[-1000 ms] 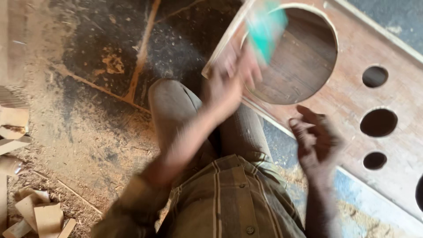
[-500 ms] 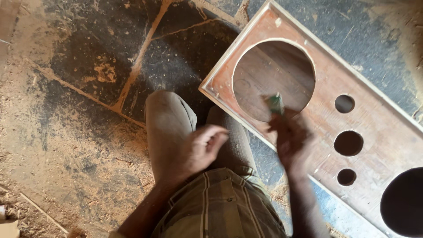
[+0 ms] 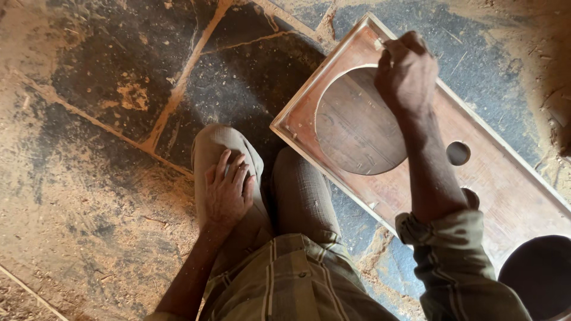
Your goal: The person is sanding a wooden object with multiple circular cutouts using a small sanding block. They work on the edges and inside the cutouts, smoothing the surface.
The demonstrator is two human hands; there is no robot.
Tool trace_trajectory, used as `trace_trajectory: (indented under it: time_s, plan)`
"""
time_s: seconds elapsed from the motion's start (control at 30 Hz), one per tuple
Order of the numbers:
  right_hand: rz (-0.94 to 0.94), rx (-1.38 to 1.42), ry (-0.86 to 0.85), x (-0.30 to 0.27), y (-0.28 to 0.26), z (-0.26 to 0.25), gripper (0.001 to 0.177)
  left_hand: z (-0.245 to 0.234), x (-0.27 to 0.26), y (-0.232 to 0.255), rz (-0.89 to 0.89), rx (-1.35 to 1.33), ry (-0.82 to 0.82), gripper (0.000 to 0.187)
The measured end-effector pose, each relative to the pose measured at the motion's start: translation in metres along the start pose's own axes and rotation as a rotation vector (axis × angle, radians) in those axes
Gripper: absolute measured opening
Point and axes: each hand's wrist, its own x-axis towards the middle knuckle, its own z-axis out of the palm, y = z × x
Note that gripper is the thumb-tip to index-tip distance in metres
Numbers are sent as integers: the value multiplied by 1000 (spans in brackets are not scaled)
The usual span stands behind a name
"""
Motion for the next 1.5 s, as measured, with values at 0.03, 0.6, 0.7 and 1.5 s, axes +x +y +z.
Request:
trace_trajectory:
  time_s: [0.03, 0.6, 0.7, 1.5]
  plan:
    - [-9, -43, -6, 1, 2, 11, 11, -2, 2, 1, -3, -28, 8, 30]
    - [-68, 0, -111, 25, 39, -15, 20, 38, 60, 86, -398, -1016, -39, 41]
    - [-113, -78, -83, 33, 23, 9, 18, 36, 67, 85, -394, -1006, -87, 44]
    - [-526, -163, -172, 45, 11, -23, 14, 60, 54, 81, -248, -868, 123, 39]
